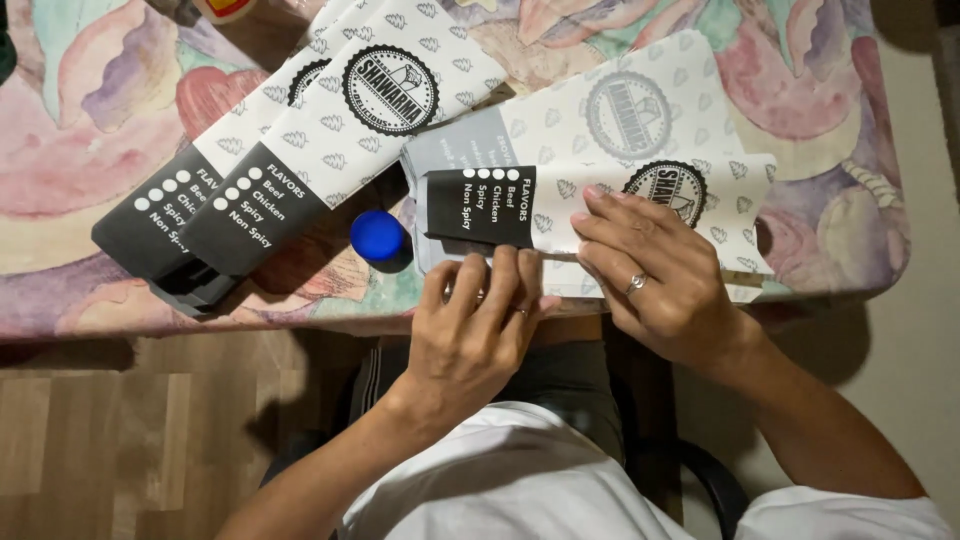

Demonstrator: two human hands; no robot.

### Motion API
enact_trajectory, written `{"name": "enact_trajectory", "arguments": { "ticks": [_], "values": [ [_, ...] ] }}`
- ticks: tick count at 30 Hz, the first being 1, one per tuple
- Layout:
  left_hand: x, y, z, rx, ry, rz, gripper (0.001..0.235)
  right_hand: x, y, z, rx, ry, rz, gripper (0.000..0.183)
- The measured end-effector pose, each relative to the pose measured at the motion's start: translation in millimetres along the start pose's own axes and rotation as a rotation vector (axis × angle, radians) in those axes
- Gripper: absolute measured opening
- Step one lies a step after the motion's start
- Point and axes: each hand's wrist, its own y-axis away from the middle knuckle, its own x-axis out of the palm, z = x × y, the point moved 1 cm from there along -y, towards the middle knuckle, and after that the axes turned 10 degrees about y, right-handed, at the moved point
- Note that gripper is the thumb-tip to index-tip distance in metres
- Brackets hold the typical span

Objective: The person folds printed paper wrappers and uses a blue ink stamp to mark them. They repeatedly fold the edges, apply the stamp, and stack the finished wrappers on the table.

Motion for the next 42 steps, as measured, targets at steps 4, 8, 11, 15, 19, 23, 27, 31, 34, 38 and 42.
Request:
{"name": "enact_trajectory", "arguments": {
  "ticks": [4,8,11,15,19,23,27,31,34,38,42],
  "values": [
    [-6.0,-2.7,8.2,-0.003,0.096,-0.161,0.025,0.7,-0.7,-0.7,0.0,-0.023,0.0,0.003],
    [-15.4,-12.9,25.0,-0.008,0.3,-0.076,0.012,0.7,0.6,-1.5,0.029,-0.044,0.01,0.003],
    [-14.0,-21.4,36.8,0.041,0.263,-0.028,0.032,0.2,-0.5,-2.3,0.025,-0.022,0.021,0.004],
    [-8.9,-16.2,46.7,0.092,0.29,0.098,0.012,-0.2,-1.3,-3.4,-0.009,0.006,0.008,0.005],
    [-11.7,-19.5,50.3,0.085,0.304,0.133,0.01,0.0,-0.3,-4.4,-0.011,0.006,0.001,0.004],
    [-14.9,-22.1,52.8,0.136,0.265,0.174,0.004,0.2,0.5,-5.7,-0.029,0.005,-0.006,0.005],
    [-16.1,-25.8,52.4,0.146,0.247,0.194,0.016,-1.6,3.5,-6.6,-0.009,-0.004,0.018,0.006],
    [-16.2,-26.9,53.1,0.163,0.264,0.186,0.022,-10.1,18.1,-9.2,0.044,-0.052,0.017,0.011],
    [-15.8,-26.2,54.1,0.165,0.286,0.226,0.019,-23.8,32.3,-12.4,0.114,-0.059,0.049,0.018],
    [-17.3,-29.6,55.3,0.202,0.289,0.217,0.02,-41.2,49.8,-17.1,0.17,-0.03,0.067,0.012],
    [-17.0,-27.1,58.9,0.226,0.304,0.244,0.018,-53.3,64.0,-21.6,0.17,0.008,0.114,0.014]
  ]
}}
